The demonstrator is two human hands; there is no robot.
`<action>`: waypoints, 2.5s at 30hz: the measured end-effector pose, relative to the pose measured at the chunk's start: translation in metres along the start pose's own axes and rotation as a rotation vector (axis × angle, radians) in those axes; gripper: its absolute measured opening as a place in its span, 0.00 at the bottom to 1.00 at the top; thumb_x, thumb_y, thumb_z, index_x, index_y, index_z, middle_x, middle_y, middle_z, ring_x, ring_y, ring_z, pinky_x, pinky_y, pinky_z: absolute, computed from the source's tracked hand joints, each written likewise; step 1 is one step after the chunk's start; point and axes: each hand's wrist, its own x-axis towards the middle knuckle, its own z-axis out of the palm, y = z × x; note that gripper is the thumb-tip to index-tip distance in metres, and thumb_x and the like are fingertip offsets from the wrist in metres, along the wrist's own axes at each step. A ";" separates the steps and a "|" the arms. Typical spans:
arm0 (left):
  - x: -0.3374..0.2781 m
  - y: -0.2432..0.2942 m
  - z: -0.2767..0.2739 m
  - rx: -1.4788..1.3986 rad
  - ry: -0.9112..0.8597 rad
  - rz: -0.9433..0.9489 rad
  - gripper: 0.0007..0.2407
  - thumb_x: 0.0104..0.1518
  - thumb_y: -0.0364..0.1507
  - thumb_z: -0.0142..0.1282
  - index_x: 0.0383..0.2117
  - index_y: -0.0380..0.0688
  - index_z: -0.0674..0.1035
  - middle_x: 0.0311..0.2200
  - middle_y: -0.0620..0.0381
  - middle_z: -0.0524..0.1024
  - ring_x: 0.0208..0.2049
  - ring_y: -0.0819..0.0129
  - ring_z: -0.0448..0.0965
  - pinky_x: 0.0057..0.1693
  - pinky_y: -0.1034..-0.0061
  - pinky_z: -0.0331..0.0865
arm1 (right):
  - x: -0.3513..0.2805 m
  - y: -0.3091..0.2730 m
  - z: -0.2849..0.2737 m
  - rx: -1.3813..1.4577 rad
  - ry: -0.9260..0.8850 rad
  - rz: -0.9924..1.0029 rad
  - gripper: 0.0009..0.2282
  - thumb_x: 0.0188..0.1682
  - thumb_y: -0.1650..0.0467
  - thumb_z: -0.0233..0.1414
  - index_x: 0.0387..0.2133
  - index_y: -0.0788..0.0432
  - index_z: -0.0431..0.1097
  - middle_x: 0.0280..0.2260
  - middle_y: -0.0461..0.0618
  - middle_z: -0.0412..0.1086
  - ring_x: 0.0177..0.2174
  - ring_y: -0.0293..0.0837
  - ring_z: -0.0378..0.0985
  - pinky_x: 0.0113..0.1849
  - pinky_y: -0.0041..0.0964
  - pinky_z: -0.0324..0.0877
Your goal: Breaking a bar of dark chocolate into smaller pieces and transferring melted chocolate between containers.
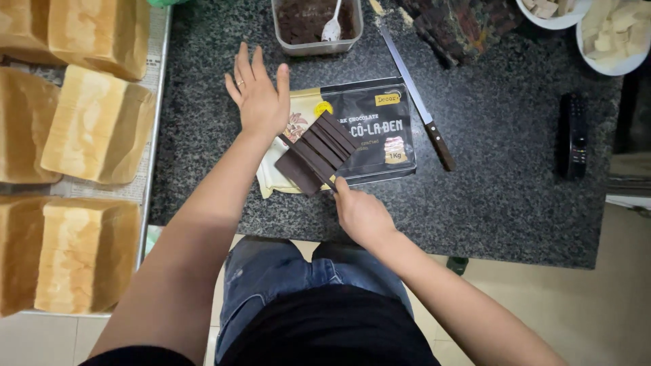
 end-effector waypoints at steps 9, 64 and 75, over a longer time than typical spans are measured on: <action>-0.001 0.001 -0.009 -0.030 -0.073 -0.019 0.27 0.70 0.42 0.35 0.66 0.30 0.58 0.70 0.38 0.43 0.72 0.45 0.41 0.70 0.44 0.28 | 0.002 -0.004 0.001 -0.071 -0.046 0.024 0.09 0.56 0.67 0.43 0.43 0.60 0.58 0.24 0.63 0.75 0.24 0.69 0.78 0.28 0.64 0.70; -0.042 0.002 -0.078 -0.092 0.116 -0.087 0.29 0.65 0.37 0.57 0.64 0.26 0.58 0.60 0.34 0.58 0.62 0.39 0.61 0.63 0.45 0.55 | -0.009 0.003 -0.016 -0.003 0.046 0.004 0.07 0.57 0.67 0.44 0.38 0.59 0.58 0.26 0.60 0.75 0.24 0.68 0.77 0.28 0.62 0.70; 0.010 -0.007 0.010 -0.092 0.243 0.021 0.17 0.65 0.35 0.50 0.56 0.38 0.70 0.54 0.46 0.67 0.53 0.48 0.71 0.60 0.55 0.58 | -0.011 0.013 -0.002 -0.001 0.091 -0.006 0.08 0.56 0.67 0.44 0.42 0.59 0.59 0.27 0.63 0.74 0.23 0.71 0.76 0.26 0.64 0.70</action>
